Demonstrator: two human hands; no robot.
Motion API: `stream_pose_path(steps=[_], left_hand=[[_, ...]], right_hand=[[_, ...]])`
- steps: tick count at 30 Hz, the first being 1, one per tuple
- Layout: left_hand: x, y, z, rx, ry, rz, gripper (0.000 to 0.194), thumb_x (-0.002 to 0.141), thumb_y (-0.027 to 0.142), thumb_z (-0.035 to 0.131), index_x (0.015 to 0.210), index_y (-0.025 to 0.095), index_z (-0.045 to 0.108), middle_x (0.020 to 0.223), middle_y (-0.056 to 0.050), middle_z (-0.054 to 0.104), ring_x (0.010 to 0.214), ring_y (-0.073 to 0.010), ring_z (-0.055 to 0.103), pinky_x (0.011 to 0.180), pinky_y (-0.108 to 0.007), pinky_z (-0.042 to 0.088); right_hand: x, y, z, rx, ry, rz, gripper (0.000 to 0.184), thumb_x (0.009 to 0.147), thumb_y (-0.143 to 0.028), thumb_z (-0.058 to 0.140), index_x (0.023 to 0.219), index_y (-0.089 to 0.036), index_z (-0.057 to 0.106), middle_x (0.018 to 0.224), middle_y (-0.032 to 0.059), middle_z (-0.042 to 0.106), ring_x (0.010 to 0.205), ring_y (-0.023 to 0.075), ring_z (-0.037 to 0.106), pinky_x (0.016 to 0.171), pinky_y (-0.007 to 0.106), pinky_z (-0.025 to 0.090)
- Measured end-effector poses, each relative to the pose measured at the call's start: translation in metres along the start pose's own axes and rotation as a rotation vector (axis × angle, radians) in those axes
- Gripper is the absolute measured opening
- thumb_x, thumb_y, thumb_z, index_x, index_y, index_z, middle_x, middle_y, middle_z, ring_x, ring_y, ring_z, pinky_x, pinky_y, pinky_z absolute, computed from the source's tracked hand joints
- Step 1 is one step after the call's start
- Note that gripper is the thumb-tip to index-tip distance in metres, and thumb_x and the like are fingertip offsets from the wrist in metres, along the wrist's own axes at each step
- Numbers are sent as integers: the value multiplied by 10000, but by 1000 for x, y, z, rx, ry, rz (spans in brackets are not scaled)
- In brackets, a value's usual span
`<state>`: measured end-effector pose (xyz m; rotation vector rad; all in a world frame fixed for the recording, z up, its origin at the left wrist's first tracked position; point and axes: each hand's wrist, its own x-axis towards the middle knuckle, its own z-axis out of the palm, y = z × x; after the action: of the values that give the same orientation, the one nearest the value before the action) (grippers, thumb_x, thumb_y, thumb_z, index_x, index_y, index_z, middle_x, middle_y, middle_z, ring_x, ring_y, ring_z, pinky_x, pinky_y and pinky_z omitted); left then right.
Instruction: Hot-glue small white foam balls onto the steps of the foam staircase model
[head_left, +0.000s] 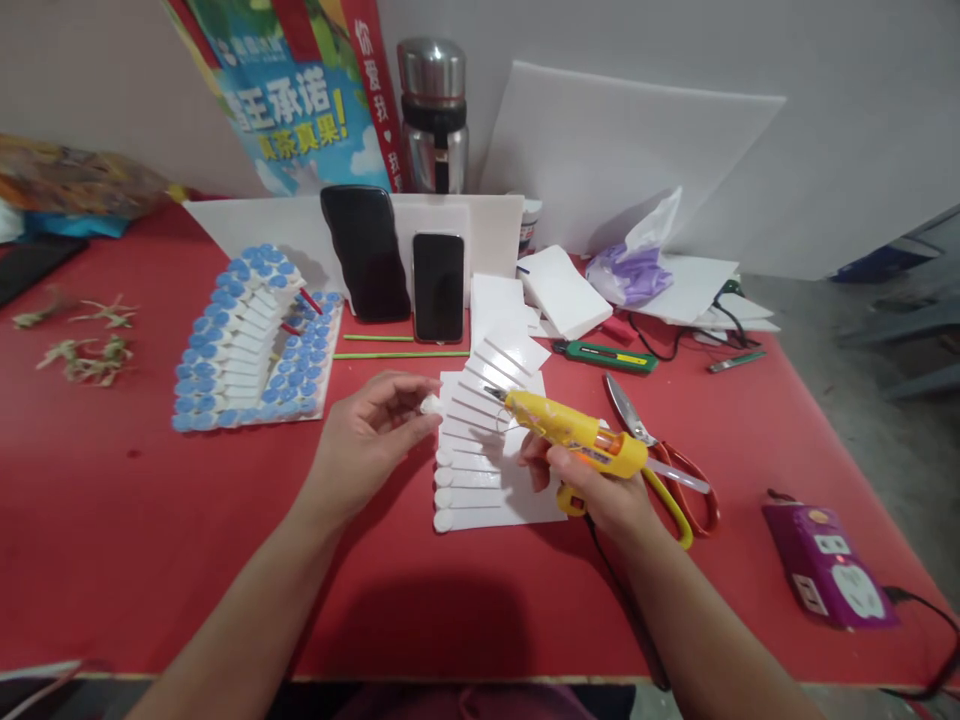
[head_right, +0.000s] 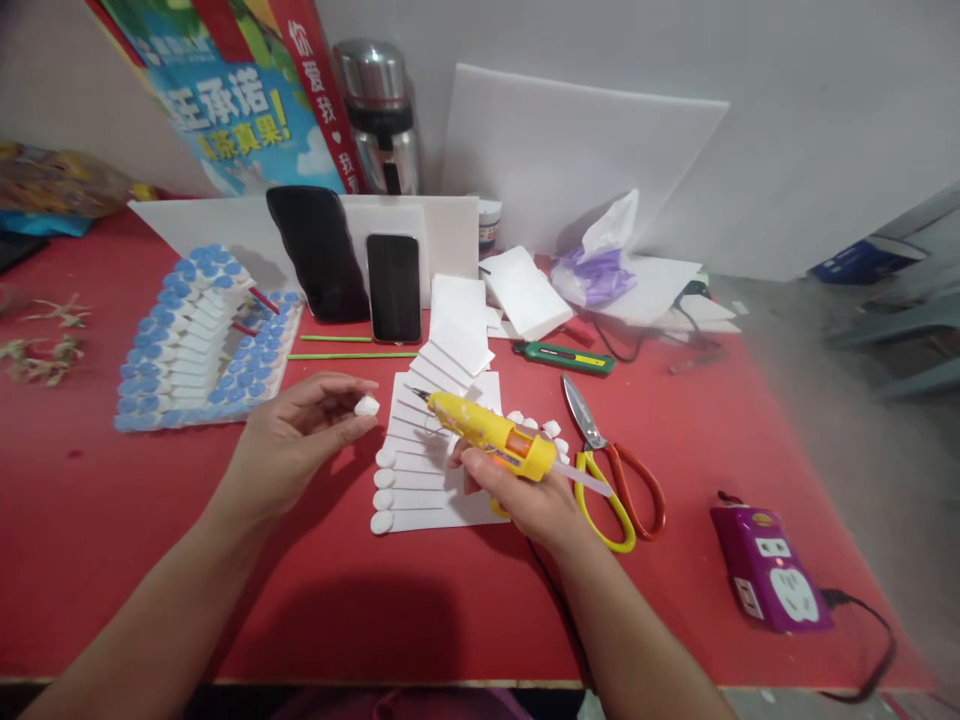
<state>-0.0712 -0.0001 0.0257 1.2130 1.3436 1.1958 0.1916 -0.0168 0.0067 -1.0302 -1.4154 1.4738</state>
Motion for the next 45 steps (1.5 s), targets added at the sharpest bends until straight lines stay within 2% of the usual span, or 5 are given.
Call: stream_pose_path(steps=[7, 11, 18, 26, 45], left_hand=[[7, -16, 3, -416, 40, -299, 337, 668, 205, 953, 970, 189, 804, 920, -34, 778, 810, -148, 723, 810, -281, 598], [8, -17, 1, -562, 21, -390, 318, 671, 171, 948, 962, 174, 821, 898, -48, 798, 778, -136, 747, 792, -246, 616], [5, -16, 3, -610, -101, -372, 275, 721, 182, 936, 979, 178, 841, 823, -46, 790, 739, -132, 751, 734, -216, 629], [1, -18, 5, -619, -122, -373, 284, 725, 208, 945, 988, 170, 842, 872, -62, 806, 754, -139, 770, 717, -195, 634], [0, -19, 6, -655, -109, -378, 314, 685, 186, 962, 970, 157, 837, 898, -65, 811, 754, -149, 777, 713, -211, 641]], right_hand=[[4, -5, 6, -30, -47, 53, 271, 958, -493, 684, 876, -237, 724, 779, 45, 689, 706, 238, 651, 665, 391, 526], [3, -3, 13, -70, -51, 61, 305, 964, -503, 670, 801, -253, 735, 757, 48, 689, 738, 250, 657, 666, 398, 547], [-2, -2, 19, -92, -64, 118, 410, 968, -545, 641, 711, -233, 707, 705, 50, 659, 704, 231, 625, 608, 363, 519], [-2, -2, 22, -74, -27, 140, 471, 932, -601, 659, 647, -227, 674, 625, 49, 635, 608, 233, 597, 548, 380, 469], [-5, -1, 24, -108, 12, 231, 534, 921, -653, 649, 595, -231, 643, 596, 52, 610, 617, 223, 582, 577, 373, 454]])
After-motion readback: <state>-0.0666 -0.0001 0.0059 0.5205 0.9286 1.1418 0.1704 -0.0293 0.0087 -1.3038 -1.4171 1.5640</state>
